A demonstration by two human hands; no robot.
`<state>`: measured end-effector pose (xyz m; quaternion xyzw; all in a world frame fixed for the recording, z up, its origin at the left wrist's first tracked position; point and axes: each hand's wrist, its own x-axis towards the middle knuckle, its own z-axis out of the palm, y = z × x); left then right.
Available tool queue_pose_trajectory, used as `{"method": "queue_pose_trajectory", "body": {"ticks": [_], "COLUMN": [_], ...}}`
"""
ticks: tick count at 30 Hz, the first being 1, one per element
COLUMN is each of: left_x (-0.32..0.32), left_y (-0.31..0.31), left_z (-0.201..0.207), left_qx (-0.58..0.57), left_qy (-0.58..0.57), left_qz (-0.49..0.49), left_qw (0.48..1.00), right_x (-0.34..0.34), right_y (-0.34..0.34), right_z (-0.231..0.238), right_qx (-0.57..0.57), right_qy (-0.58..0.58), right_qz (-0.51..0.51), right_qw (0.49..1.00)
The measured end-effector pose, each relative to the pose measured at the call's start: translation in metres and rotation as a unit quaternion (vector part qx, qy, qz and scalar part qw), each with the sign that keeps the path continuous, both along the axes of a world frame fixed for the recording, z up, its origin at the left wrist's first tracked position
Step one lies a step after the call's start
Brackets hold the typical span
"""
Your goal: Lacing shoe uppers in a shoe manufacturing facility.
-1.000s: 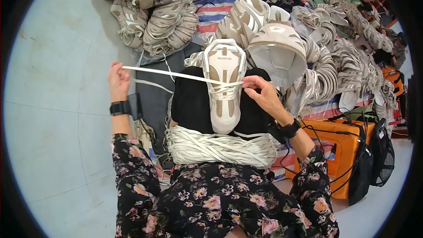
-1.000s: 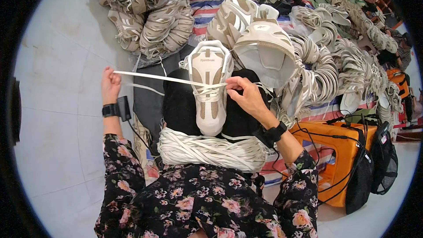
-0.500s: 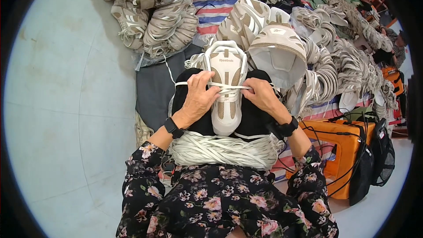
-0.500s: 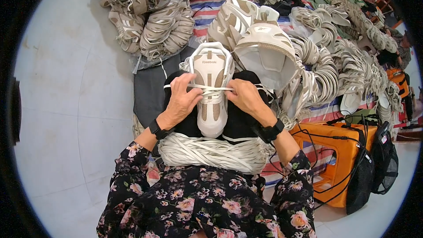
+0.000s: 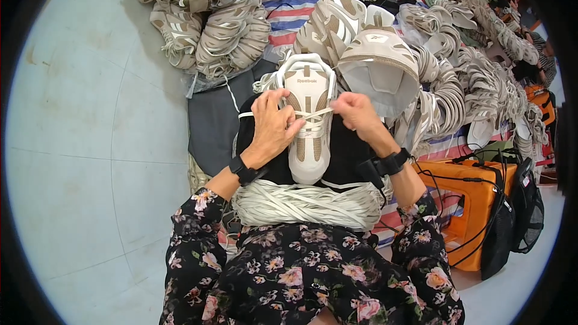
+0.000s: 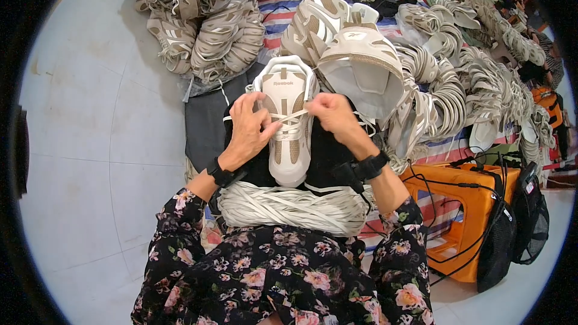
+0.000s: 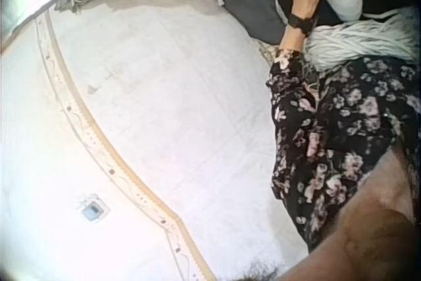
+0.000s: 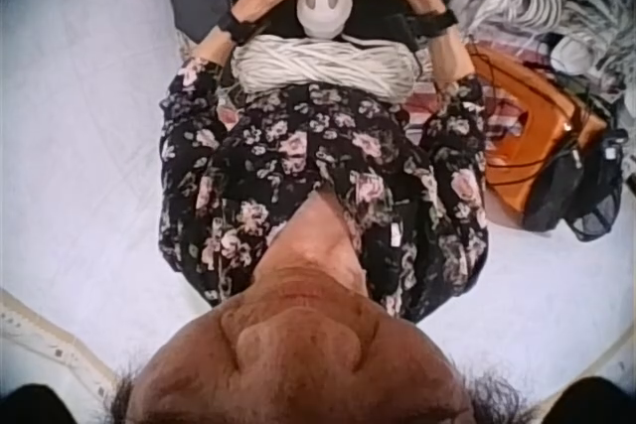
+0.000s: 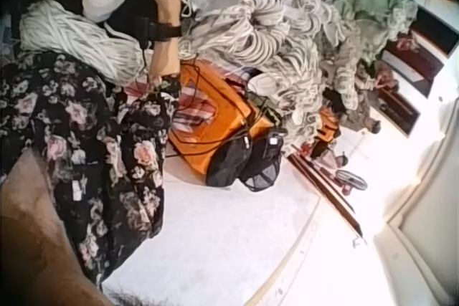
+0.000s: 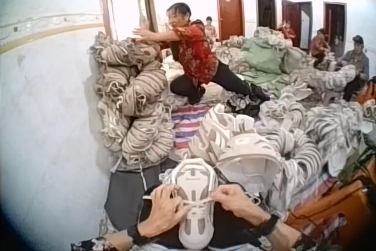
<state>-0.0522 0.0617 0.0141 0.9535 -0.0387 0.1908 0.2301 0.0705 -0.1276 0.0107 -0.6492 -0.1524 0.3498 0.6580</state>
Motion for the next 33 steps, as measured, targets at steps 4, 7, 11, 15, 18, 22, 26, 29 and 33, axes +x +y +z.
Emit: {"method": "queue_pose_trajectory", "body": {"ticks": [4,7,11,15,18,22,26,29,33], "left_x": [-0.008,-0.007,0.000,-0.005,-0.023,-0.092,-0.178,-0.233,-0.303], "left_y": [0.018,0.035,0.042,0.059,0.098,0.177,0.246,0.276,0.297], "left_z": [-0.008,-0.009,-0.007,0.000,0.011,0.052,0.123,0.182,0.238], "left_qx": [-0.116,-0.172,-0.159,-0.255,-0.254,-0.252,-0.099,-0.043,0.025], "left_qy": [-0.015,0.005,0.106,0.176,0.162,0.296,0.276,0.178,0.081], "left_qz": [0.014,0.059,-0.014,-0.006,-0.031,0.072,0.203,0.276,0.378], "left_qw": [0.993,0.983,0.981,0.951,0.953,0.919,0.934,0.944,0.922], "right_x": [0.010,0.010,0.014,0.021,0.040,0.093,0.162,0.199,0.221], "right_y": [-0.020,-0.022,-0.026,-0.032,-0.055,-0.136,-0.234,-0.294,-0.373], "right_z": [0.002,0.008,0.018,0.028,0.058,0.127,0.168,0.197,0.260], "right_qx": [-0.053,0.013,-0.009,-0.101,-0.161,-0.298,-0.376,-0.390,-0.586], "right_qy": [0.011,-0.008,-0.123,-0.214,-0.331,-0.359,-0.378,-0.487,-0.612], "right_qz": [-0.065,0.037,0.017,0.093,0.161,0.208,0.125,0.095,0.081], "right_qw": [0.996,0.999,0.992,0.967,0.916,0.860,0.837,0.776,0.526]}}
